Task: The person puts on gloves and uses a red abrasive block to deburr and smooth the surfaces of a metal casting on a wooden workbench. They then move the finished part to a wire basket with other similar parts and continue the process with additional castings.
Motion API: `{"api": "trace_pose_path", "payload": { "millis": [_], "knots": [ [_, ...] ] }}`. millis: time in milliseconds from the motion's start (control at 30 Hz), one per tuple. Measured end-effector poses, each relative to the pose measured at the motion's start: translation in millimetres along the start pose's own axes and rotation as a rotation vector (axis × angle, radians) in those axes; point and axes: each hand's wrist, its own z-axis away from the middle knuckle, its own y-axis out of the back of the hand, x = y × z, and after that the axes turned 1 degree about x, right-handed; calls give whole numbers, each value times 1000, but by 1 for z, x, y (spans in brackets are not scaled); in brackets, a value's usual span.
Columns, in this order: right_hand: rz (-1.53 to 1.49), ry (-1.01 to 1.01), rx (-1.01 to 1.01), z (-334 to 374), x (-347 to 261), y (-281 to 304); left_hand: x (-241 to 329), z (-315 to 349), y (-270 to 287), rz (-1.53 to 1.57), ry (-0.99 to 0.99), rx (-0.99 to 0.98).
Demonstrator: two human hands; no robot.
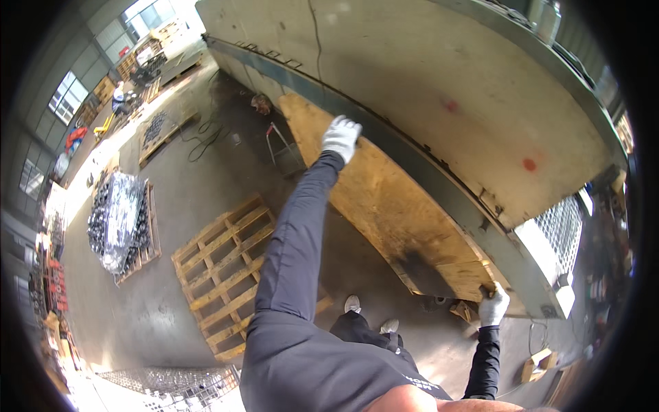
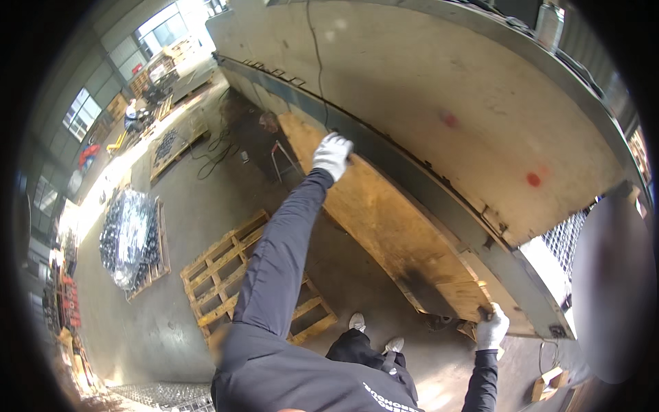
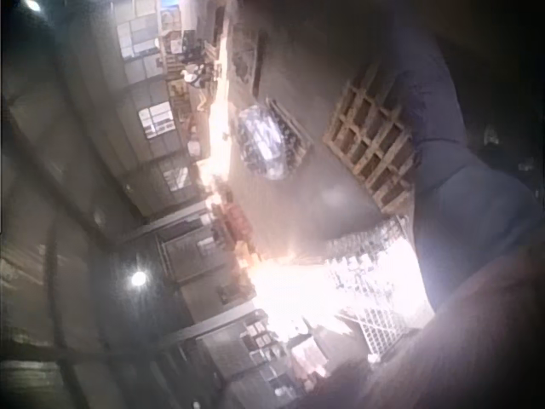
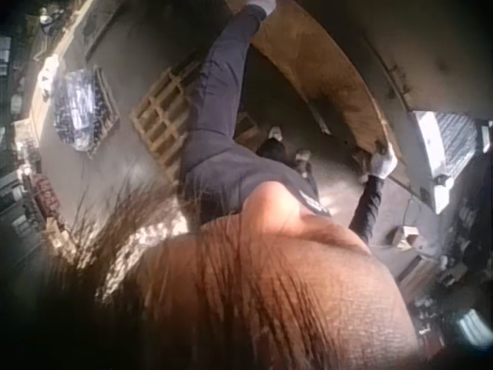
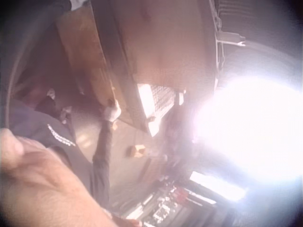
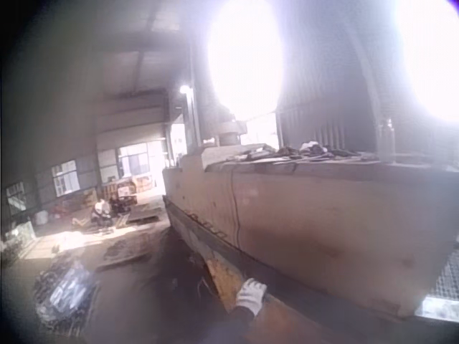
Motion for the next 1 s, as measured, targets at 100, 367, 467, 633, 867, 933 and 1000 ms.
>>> {"api": "trace_pose_path", "payload": {
  "millis": [100,367,467,633,867,933,1000],
  "knots": [
    [39,-71,4,-48,24,4,29,0,-11,50,51,166],
    [-55,-302,34,-158,141,-45,193,286,-8,393,459,-72],
    [119,-391,112,-179,183,-74,291,468,36,355,900,-295],
    [-116,-398,231,-210,235,-101,500,676,154,14,2183,-365],
    [-7,-234,355,-225,226,-115,688,722,154,76,2683,274],
    [113,-110,465,-211,193,-123,720,710,142,164,2582,510],
    [119,75,488,-185,153,-139,752,690,138,245,2362,821]
  ]
}}
